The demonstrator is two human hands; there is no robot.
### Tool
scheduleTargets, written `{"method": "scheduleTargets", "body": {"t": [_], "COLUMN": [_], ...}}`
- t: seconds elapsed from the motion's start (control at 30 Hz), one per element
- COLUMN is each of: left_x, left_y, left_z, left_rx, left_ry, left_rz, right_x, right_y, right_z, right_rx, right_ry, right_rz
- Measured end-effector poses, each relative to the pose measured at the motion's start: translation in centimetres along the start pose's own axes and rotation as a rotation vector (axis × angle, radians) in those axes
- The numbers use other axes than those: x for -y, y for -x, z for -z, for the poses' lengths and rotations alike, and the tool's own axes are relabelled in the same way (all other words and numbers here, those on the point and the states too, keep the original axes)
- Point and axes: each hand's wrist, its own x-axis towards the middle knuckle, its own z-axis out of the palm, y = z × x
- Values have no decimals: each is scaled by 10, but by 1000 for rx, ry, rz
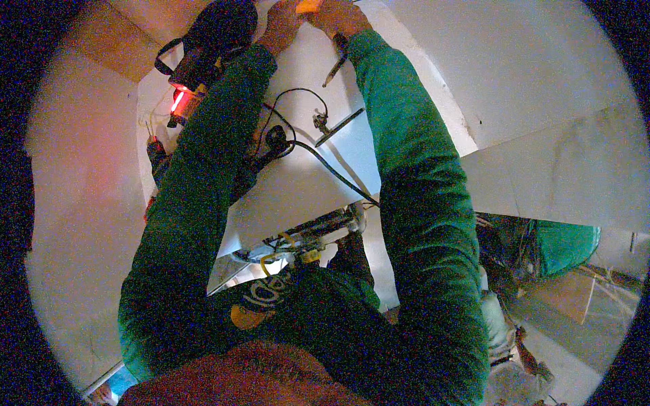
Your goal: The person adjusts a drill bit on a corded drill, then uses a yellow cordless drill to make holes in a white countertop. They handle screws and a yellow measuring tape while working in a cluttered workspace.
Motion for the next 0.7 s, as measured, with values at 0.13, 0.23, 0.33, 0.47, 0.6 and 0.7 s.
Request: {"method": "scheduleTargets", "body": {"t": [0.13,0.23,0.33,0.47,0.6,0.7], "left_x": [0,-2,0,2,3,5], "left_y": [1,-2,-3,-4,-13,-11], "left_z": [6,3,5,3,-6,-7], "left_rx": [3,9,5,-20,-45,-43], "left_ry": [15,39,80,220,854,846], "left_rz": [4,0,16,66,380,468], "right_x": [18,3,-4,-1,-23,-16], "right_y": [13,7,3,-5,-16,-16], "right_z": [16,7,-4,-8,-15,-22], "right_rx": [47,33,-3,13,132,5], "right_ry": [-113,-106,-92,-32,-165,-13], "right_rz": [-78,-9,61,14,76,93]}}
